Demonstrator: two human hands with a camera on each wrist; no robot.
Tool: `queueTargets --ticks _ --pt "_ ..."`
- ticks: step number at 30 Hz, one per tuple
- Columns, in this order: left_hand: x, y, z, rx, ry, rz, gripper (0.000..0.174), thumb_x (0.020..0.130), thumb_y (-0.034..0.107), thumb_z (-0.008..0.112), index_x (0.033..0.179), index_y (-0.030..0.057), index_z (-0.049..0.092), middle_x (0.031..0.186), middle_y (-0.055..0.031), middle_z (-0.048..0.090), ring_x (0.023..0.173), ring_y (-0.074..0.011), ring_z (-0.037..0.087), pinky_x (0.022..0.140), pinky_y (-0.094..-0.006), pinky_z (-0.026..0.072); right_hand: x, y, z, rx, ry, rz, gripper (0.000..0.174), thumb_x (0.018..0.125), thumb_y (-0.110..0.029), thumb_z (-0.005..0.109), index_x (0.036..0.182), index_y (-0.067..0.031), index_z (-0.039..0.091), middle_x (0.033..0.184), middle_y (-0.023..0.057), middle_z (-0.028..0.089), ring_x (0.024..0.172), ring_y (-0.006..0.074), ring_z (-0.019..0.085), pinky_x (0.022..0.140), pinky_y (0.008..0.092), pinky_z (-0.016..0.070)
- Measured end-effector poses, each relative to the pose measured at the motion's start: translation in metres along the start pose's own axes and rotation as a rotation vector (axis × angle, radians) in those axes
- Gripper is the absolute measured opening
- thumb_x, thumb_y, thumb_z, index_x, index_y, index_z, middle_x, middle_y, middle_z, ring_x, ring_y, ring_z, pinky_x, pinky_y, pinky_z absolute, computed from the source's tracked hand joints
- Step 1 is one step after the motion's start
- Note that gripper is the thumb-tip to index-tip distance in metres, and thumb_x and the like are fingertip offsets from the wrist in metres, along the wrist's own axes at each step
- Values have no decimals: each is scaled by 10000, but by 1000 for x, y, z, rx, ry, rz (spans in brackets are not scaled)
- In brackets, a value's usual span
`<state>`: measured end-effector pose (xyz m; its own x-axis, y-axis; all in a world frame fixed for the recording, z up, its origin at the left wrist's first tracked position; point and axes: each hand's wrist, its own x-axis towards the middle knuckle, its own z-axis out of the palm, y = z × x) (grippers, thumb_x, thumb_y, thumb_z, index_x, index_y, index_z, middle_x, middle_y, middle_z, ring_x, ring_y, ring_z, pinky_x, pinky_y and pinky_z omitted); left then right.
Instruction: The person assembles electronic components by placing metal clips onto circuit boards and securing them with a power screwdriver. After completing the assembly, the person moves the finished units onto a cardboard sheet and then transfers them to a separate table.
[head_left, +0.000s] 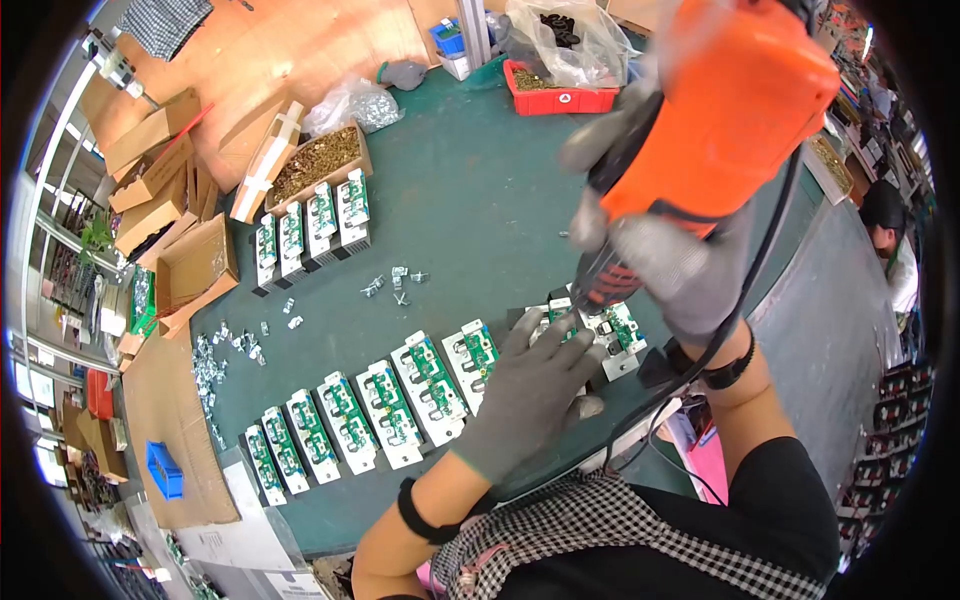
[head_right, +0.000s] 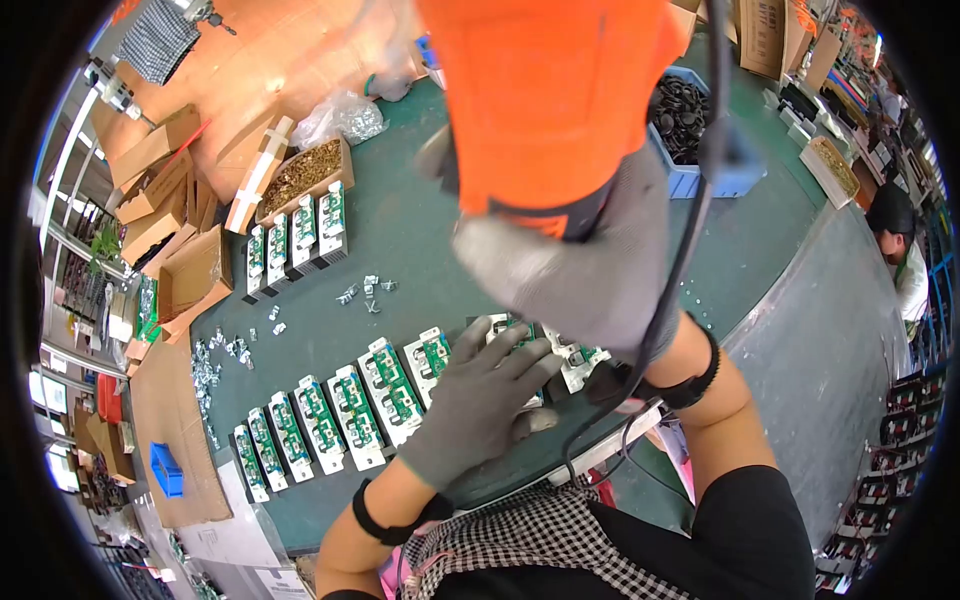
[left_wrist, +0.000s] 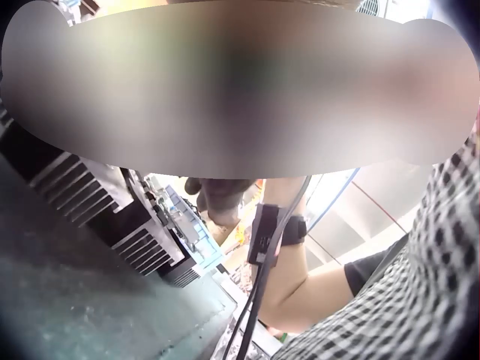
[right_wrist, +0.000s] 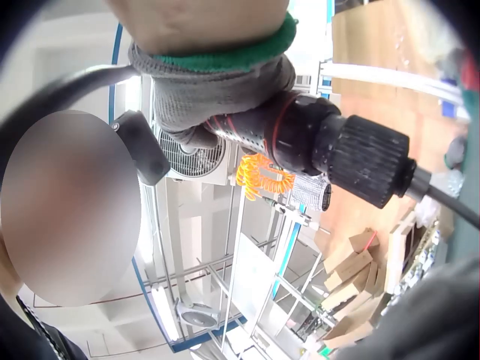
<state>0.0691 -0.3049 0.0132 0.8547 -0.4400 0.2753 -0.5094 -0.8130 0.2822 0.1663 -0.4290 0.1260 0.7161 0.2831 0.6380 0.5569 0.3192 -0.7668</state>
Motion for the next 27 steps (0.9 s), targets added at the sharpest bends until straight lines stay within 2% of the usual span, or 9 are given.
queueTargets --ticks 6,9,11,13,14,18,21,24,27 --pt "9 9 -2 267 -243 -201 559 712 516 703 1105 127 624 1111 -51 606 1199 -244 481 1113 -492 236 -9 8 -36 -299 107 47 295 705 30 666 990 -3 598 852 11 627 734 88 598 663 249 491" --pt "1 -10 -6 51 10 -133 459 752 462 699 1049 115 651 1068 -78 621 1116 -270 533 1083 -473 284 -26 21 -50 -197 110 237 292 706 43 643 989 -2 592 850 6 613 715 82 584 647 250 489" --pt "3 -44 -32 -79 43 -345 345 792 363 684 1016 101 669 1055 -89 631 1034 -277 575 999 -425 389 -38 25 -49 -126 104 284 330 691 49 614 1012 -10 565 883 35 614 706 97 587 643 262 496" --pt "2 -80 -57 105 -99 -678 246 798 268 676 989 114 683 1034 -69 635 1018 -256 589 899 -387 463 -46 30 -48 -141 66 252 457 654 45 566 1097 -33 480 953 106 609 678 139 597 620 292 512" --pt "-6 -103 -57 193 -121 -702 219 801 254 674 979 127 688 1031 -65 634 1012 -250 592 884 -385 472 -48 31 -49 -171 41 217 544 631 41 538 1154 -48 424 996 151 605 659 167 604 605 311 522" --pt "-27 -169 -35 357 -239 -669 156 818 246 661 935 150 696 1021 -58 628 1001 -251 596 884 -390 475 -34 16 -44 -244 18 191 535 634 -15 574 1148 -47 431 996 158 608 672 168 613 598 304 523" --pt "-17 -160 -36 460 -232 -655 148 843 231 634 940 130 682 995 -75 637 947 -265 615 849 -390 484 -24 3 -43 -158 102 190 555 633 -56 597 1164 -35 436 1007 166 610 673 174 620 593 307 525" --pt "-2 -134 -44 49 -57 -771 161 853 227 627 955 109 668 943 -95 648 882 -273 629 804 -383 493 -18 -10 -44 -24 158 105 603 640 -99 621 1207 -25 432 1031 177 607 671 183 624 589 314 528" --pt "7 -126 -41 66 20 -734 181 854 239 630 952 92 666 903 -112 652 840 -285 635 771 -378 495 -14 -16 -39 142 176 -3 652 650 -136 646 1250 -21 419 1065 191 598 675 192 627 591 323 536"
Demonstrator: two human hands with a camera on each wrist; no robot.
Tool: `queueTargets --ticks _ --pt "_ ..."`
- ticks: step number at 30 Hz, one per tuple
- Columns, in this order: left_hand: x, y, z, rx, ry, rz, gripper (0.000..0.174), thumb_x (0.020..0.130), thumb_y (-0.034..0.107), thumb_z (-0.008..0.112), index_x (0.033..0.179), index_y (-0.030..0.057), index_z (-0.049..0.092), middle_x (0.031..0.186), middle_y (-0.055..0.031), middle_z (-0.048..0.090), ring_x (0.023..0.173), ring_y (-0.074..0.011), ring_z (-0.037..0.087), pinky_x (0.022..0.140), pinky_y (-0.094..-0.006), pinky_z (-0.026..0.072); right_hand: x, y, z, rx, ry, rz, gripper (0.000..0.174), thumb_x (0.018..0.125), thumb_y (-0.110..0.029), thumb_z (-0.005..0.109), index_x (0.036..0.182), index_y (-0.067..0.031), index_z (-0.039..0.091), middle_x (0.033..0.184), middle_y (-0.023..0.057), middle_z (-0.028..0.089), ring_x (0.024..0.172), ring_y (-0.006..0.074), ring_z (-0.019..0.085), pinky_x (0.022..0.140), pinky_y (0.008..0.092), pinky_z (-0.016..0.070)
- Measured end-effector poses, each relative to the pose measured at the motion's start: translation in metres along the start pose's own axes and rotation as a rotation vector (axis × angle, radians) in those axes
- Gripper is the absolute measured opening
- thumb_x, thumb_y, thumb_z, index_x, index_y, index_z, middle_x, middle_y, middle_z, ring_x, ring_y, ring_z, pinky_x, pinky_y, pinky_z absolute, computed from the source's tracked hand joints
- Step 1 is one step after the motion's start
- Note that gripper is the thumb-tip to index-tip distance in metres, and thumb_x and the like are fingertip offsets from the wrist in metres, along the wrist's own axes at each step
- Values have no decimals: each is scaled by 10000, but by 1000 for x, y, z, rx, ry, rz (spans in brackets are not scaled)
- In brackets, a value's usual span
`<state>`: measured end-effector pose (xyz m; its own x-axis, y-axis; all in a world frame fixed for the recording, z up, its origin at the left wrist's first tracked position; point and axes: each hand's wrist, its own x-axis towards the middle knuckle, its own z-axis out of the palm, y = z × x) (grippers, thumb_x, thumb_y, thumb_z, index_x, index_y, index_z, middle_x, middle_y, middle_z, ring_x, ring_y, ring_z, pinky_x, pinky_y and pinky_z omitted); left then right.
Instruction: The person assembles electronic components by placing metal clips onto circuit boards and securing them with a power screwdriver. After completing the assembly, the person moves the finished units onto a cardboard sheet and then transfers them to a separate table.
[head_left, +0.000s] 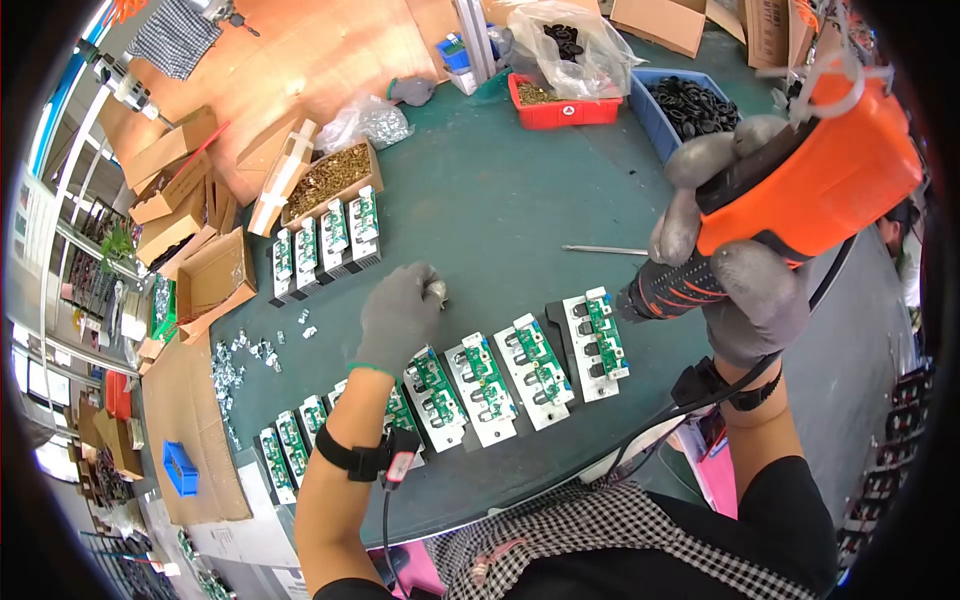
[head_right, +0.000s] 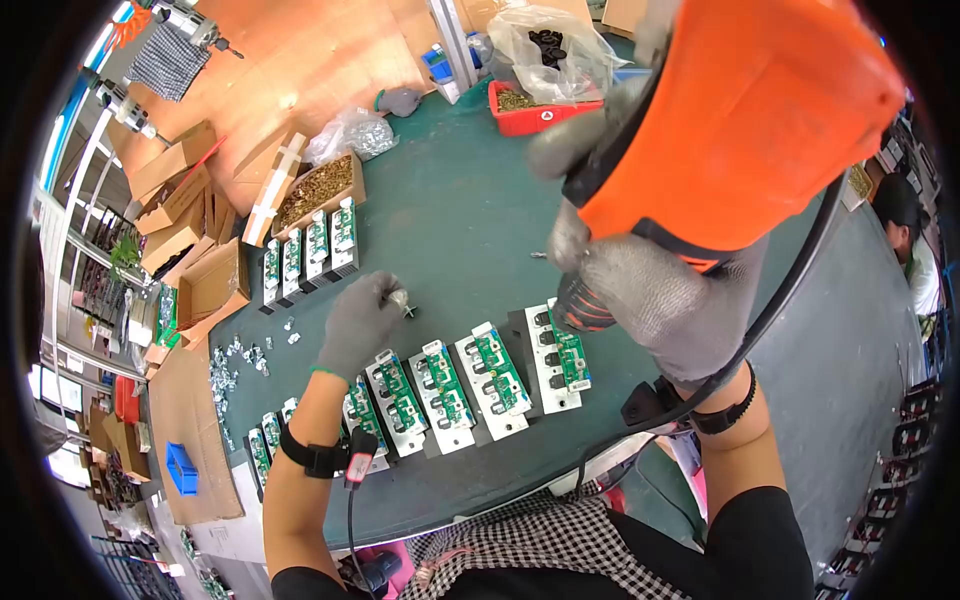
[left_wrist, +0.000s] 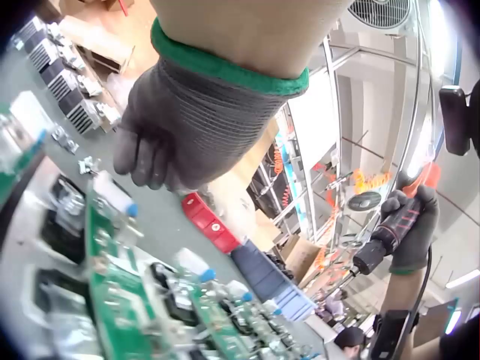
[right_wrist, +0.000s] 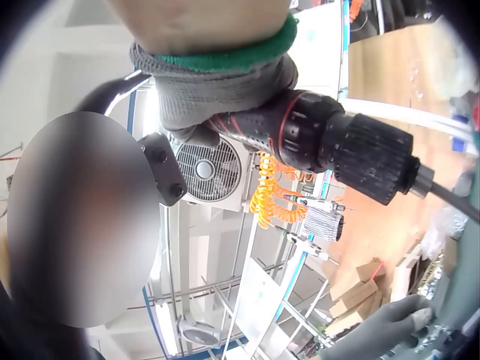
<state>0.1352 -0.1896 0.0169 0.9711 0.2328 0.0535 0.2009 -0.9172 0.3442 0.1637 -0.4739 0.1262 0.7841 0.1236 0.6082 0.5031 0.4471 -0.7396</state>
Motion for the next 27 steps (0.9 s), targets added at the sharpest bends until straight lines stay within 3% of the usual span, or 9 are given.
queueTargets --ticks 3,6,9,12,15,18,22,27 --pt "12 -15 3 163 -125 -107 190 838 247 654 948 92 667 906 -108 655 868 -286 633 780 -372 494 0 -5 1 70 -20 -1 665 649 -119 650 1262 -26 409 1079 195 593 687 194 634 599 323 543" --pt "3 -20 9 7 -170 -16 173 823 217 673 954 104 665 887 -99 663 851 -283 641 779 -377 496 -4 -11 -1 19 -10 13 668 649 -104 646 1267 -31 403 1074 194 595 691 197 638 606 324 547" --pt "7 -21 23 221 -131 92 200 812 192 684 989 104 657 880 -102 665 845 -273 648 770 -379 500 -8 -3 4 68 37 -4 670 649 -100 647 1268 -31 398 1070 198 596 693 201 641 609 325 551" --pt "6 -4 15 44 -126 19 232 809 165 686 1012 61 642 825 -96 651 788 -213 644 724 -336 503 -8 -4 2 87 8 18 668 654 -105 646 1269 -29 398 1074 206 596 699 206 645 607 330 554" --pt "-12 34 0 -556 -187 -11 279 799 131 694 1042 12 623 777 -48 619 735 -131 598 680 -271 488 -8 -11 3 109 2 41 658 677 -109 631 1285 -27 394 1102 215 593 718 217 652 618 345 562" --pt "-38 79 -9 -779 -231 33 331 791 107 718 1083 -12 617 741 8 569 693 -67 530 652 -231 466 -7 -13 5 163 -20 27 655 717 -108 612 1320 -22 372 1144 229 579 743 229 658 633 361 571" --pt "-54 93 6 -859 -334 33 346 818 73 704 1143 -7 616 787 6 601 690 -48 519 633 -225 454 -9 -12 6 216 -44 8 644 764 -105 602 1349 -18 346 1177 238 562 764 237 663 653 367 576" --pt "-59 97 11 -788 -274 75 299 831 115 697 1104 4 642 680 10 513 602 -55 459 549 -245 413 -11 -10 6 272 -91 50 629 790 -96 601 1358 -23 340 1190 237 555 778 238 669 671 367 576"
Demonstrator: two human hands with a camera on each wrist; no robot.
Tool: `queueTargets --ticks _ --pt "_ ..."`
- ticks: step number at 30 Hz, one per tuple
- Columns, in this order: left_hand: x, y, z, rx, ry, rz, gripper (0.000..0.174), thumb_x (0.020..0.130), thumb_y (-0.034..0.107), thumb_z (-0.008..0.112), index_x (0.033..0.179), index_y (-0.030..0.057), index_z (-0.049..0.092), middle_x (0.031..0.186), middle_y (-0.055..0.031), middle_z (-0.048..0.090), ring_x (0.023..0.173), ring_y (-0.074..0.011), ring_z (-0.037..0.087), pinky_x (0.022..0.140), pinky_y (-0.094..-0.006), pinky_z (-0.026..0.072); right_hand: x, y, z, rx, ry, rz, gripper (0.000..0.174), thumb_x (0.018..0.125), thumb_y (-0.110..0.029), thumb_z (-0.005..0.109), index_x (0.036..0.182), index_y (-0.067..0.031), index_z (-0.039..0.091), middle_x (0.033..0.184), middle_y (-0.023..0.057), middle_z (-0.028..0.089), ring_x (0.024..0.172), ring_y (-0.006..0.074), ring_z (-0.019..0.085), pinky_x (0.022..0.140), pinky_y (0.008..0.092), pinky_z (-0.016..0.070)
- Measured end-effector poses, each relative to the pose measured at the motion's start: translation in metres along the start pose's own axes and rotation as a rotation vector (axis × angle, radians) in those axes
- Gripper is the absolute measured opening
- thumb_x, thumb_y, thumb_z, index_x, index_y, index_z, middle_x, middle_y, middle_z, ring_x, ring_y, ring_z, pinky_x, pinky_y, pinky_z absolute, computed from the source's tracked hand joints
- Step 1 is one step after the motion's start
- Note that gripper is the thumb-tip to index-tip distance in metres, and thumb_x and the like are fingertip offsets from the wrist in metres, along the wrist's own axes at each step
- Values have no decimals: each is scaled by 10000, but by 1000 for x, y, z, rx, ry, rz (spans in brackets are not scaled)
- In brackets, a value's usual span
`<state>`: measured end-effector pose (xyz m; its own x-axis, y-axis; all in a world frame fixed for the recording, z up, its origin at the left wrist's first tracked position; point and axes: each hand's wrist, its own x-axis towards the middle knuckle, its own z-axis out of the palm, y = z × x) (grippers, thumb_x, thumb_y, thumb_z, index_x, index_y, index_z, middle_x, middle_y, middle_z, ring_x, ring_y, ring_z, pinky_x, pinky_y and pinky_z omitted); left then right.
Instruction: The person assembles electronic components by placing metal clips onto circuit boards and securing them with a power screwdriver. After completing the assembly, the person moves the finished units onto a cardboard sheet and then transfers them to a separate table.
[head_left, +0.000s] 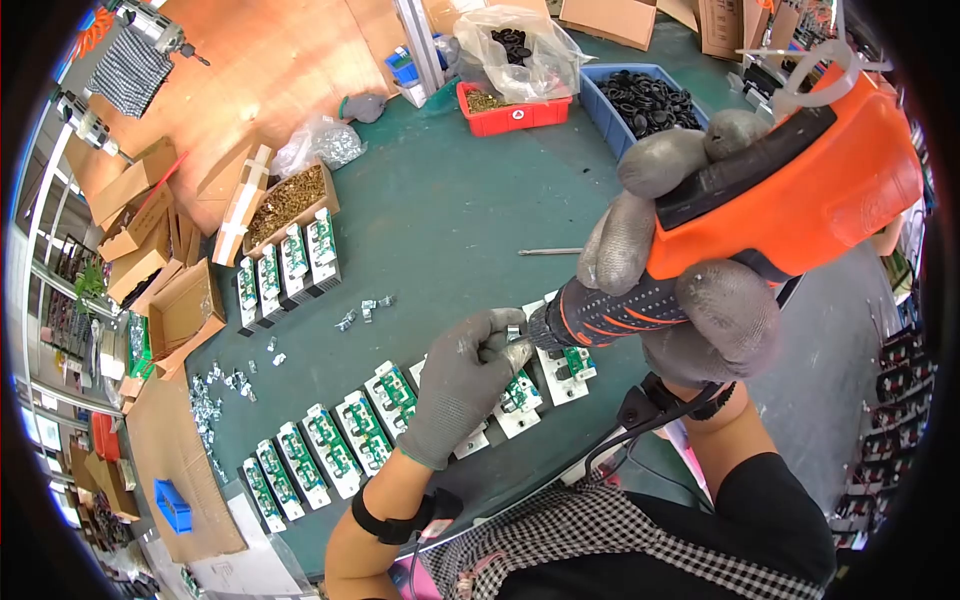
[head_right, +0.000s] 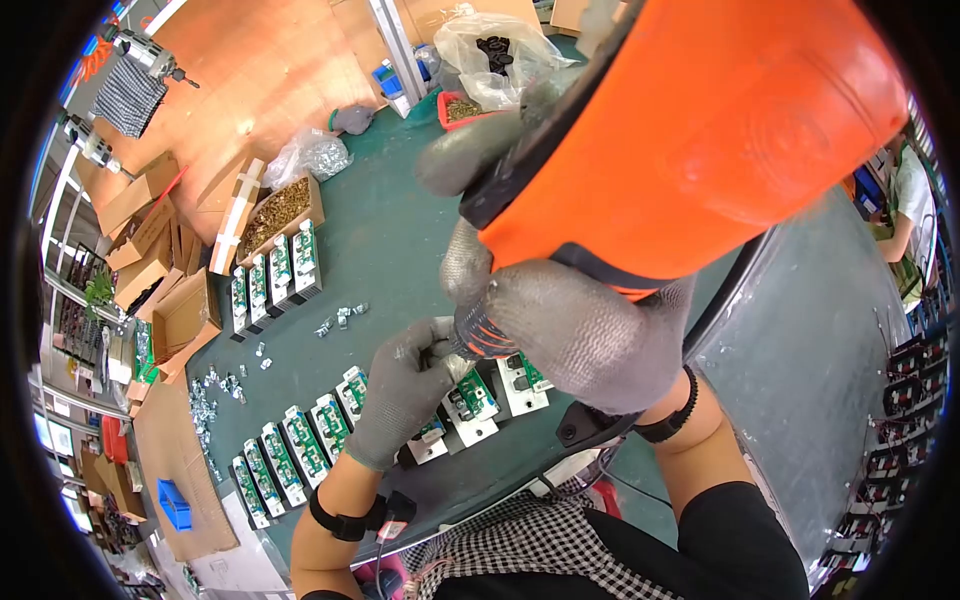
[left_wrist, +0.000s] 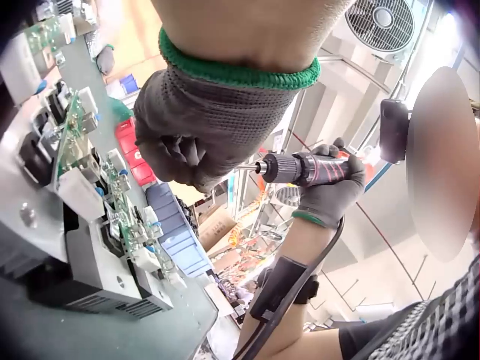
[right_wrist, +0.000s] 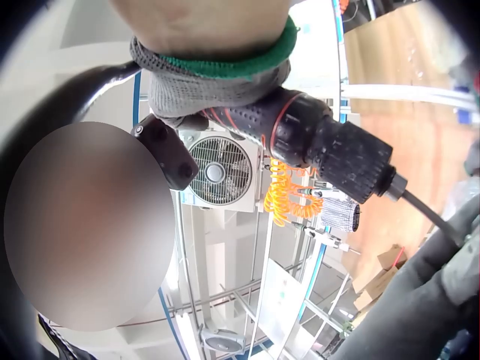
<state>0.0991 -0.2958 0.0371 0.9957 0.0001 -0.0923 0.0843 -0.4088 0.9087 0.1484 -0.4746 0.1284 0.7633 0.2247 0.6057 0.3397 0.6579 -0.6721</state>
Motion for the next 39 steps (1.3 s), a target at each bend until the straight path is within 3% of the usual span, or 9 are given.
queueTargets --ticks 13,16,19,22,25,28,31,35,39 --pt "-2 -7 11 15 87 11 322 811 126 719 1095 -10 648 627 -18 484 549 -83 434 522 -265 408 1 9 -11 -354 -103 -87 647 752 -25 596 1354 -81 364 1153 198 569 784 226 658 693 368 559" --pt "5 -7 13 124 67 50 313 826 128 696 1103 -7 646 636 -63 527 550 -139 501 560 -296 443 2 9 -8 -417 6 -6 649 721 19 603 1323 -83 384 1138 190 582 778 218 657 687 359 555" --pt "12 -14 18 182 -20 144 275 851 149 660 1090 13 651 701 -107 593 612 -228 581 619 -342 476 4 20 -6 -355 121 -15 383 696 56 607 1065 -23 544 1000 103 636 792 138 623 690 292 524" --pt "21 -11 17 502 117 229 231 850 176 644 1052 71 680 811 -110 643 730 -288 611 686 -382 487 2 33 -20 -352 103 1 298 701 50 616 994 -6 618 939 42 656 818 93 607 706 265 514" --pt "35 -16 15 684 116 338 208 820 199 663 1013 133 705 869 -72 655 839 -262 599 768 -386 466 -1 41 -25 -314 83 19 407 711 53 608 1110 -16 567 959 34 642 841 96 605 717 266 515" --pt "37 -15 23 800 66 321 199 788 213 680 977 169 723 880 -29 661 933 -237 577 866 -401 414 1 43 -27 -410 53 -20 433 711 52 611 1134 -14 545 976 36 637 865 94 602 730 269 511" --pt "38 -16 28 719 71 311 198 771 213 692 961 177 728 869 -10 662 957 -222 565 908 -418 374 3 49 -33 -454 4 -82 463 705 44 626 1154 -14 528 979 39 634 880 95 598 753 273 505" --pt "37 -21 31 776 133 406 180 734 218 714 904 156 721 826 -29 642 911 -232 570 903 -419 378 6 54 -24 -474 96 -3 552 683 -25 680 1201 -11 487 989 67 616 877 116 595 790 278 489" --pt "40 -36 34 703 135 394 218 704 228 734 882 111 687 796 -60 620 874 -258 577 915 -429 376 13 56 -27 -574 21 -29 522 674 -52 686 1163 -11 508 966 79 609 843 131 597 767 290 490"
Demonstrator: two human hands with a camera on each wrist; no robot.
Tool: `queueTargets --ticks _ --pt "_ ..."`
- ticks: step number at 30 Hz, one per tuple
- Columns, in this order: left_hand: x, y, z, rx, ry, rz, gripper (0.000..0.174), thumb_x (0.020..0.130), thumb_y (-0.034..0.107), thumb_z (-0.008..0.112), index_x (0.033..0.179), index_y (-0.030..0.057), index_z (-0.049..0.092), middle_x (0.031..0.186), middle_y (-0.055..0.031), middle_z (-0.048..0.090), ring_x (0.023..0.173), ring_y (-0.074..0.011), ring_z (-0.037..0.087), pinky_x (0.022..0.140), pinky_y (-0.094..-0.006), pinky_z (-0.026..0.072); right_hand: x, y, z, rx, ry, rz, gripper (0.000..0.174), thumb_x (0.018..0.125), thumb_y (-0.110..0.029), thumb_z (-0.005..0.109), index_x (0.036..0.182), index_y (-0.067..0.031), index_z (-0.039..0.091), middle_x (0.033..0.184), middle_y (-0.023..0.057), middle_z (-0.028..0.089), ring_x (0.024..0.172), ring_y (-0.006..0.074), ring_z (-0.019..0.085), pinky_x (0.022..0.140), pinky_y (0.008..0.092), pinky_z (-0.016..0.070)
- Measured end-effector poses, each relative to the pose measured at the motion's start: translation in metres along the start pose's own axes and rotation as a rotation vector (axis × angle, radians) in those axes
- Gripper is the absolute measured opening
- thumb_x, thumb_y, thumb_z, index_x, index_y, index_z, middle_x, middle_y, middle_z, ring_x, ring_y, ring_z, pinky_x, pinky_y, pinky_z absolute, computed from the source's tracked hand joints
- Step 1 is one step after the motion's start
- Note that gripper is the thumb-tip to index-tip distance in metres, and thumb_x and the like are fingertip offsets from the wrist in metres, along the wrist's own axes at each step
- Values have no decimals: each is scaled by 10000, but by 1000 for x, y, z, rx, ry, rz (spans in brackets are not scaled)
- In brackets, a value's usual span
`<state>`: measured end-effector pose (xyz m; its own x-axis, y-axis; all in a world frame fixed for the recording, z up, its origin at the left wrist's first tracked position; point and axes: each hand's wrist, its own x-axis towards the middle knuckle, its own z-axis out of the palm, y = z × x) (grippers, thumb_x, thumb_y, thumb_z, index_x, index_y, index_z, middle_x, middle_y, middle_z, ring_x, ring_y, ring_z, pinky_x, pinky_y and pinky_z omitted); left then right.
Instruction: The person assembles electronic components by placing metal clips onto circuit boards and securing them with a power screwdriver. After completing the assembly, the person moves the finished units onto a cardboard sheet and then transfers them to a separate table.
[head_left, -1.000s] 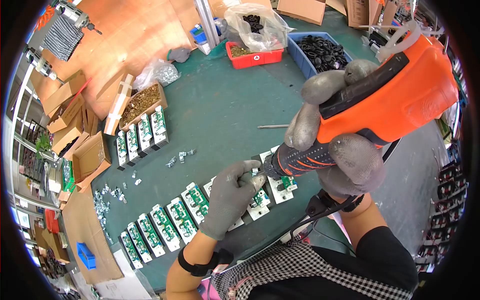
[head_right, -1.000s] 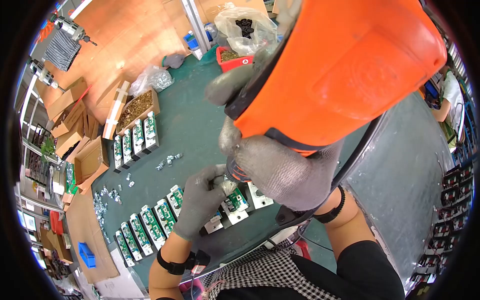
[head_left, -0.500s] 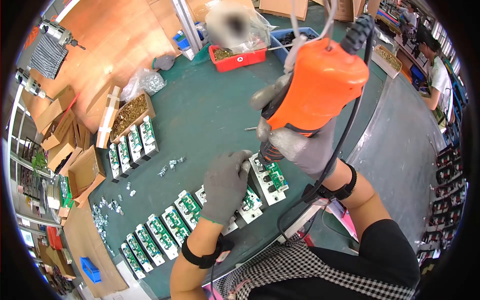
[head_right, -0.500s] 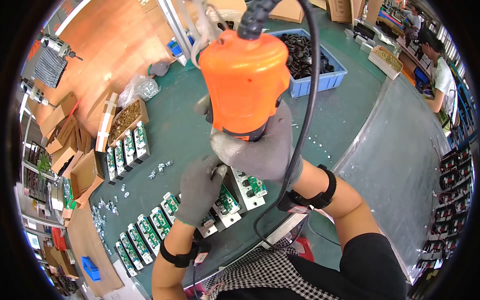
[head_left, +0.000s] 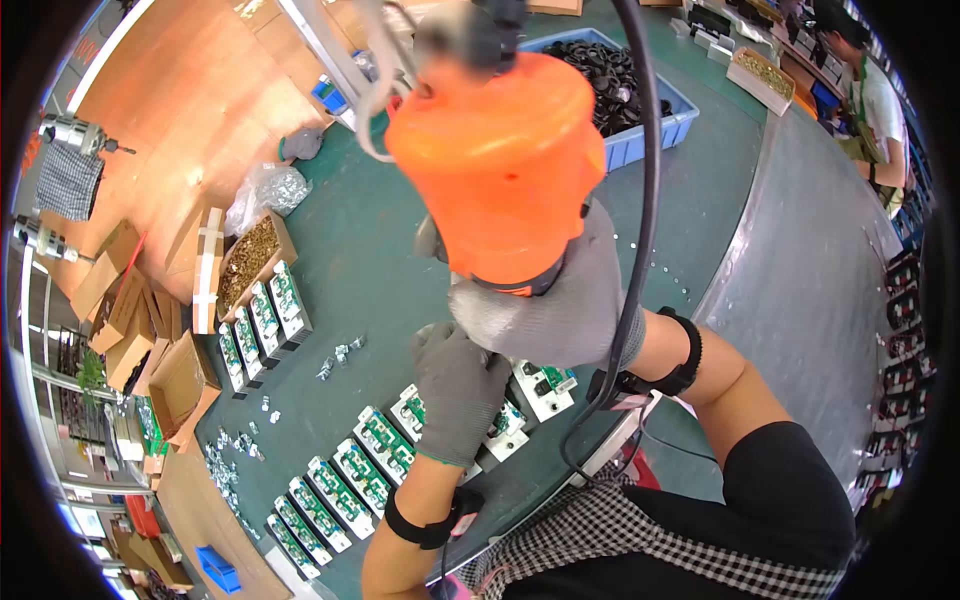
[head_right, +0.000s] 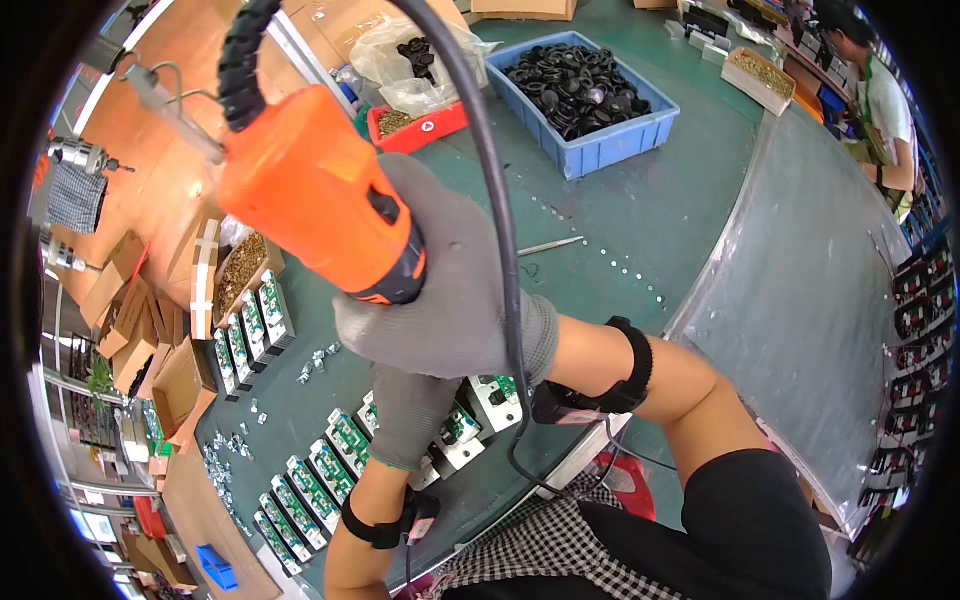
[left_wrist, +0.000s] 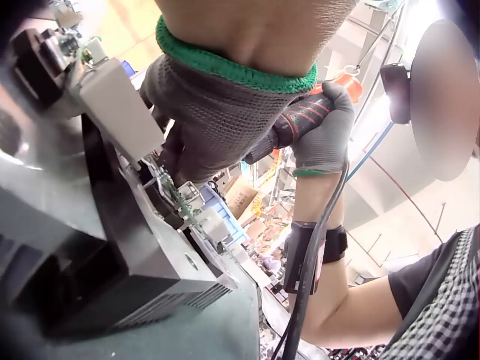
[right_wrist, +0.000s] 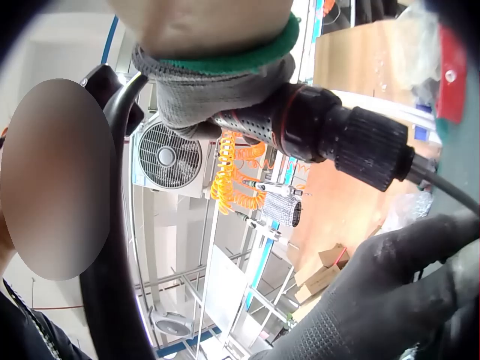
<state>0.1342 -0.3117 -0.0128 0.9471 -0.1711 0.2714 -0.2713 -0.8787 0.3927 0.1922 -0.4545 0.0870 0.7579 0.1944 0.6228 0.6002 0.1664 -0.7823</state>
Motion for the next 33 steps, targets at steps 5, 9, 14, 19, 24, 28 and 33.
queueTargets --ticks 5,9,14,19,24,28,33 --pt "-2 -3 6 38 51 37 278 694 224 741 925 93 658 840 -82 631 890 -282 591 937 -433 369 1 1 1 31 23 -23 342 681 -13 660 1019 -20 606 898 25 661 810 104 620 752 273 509" --pt "-4 -5 9 54 41 40 320 707 223 730 988 100 642 890 -86 649 923 -278 605 959 -428 361 1 -2 1 89 22 30 371 681 -19 673 1044 -26 595 927 27 662 831 106 618 780 278 504" --pt "-4 -6 9 80 -4 11 337 726 229 715 1027 104 632 917 -89 660 944 -268 613 978 -432 353 4 2 2 52 -2 -52 473 692 -16 672 1141 -29 525 985 39 646 886 111 613 811 290 498" --pt "-3 -4 6 0 -77 -52 291 727 232 715 975 94 653 905 -107 661 940 -276 613 982 -439 354 4 0 3 93 -38 38 536 707 -17 662 1205 -39 466 1007 50 636 902 113 608 821 301 501" --pt "-4 3 6 21 -30 -105 215 724 220 719 884 83 676 859 -124 652 910 -293 612 969 -439 365 3 -4 6 120 -68 56 565 713 -18 655 1240 -31 452 1011 53 639 908 114 605 835 304 495" --pt "-6 -1 9 1 109 26 181 726 220 730 817 73 677 831 -133 641 881 -310 605 935 -442 385 1 -4 6 14 -41 19 591 711 -18 663 1259 -30 445 1023 51 638 922 121 604 854 305 481" --pt "-4 4 -3 -64 74 -35 214 749 217 728 838 40 646 809 -137 617 846 -340 586 865 -436 417 0 -4 5 102 -45 46 585 710 -16 668 1252 -32 449 1033 53 636 931 129 605 855 308 479"
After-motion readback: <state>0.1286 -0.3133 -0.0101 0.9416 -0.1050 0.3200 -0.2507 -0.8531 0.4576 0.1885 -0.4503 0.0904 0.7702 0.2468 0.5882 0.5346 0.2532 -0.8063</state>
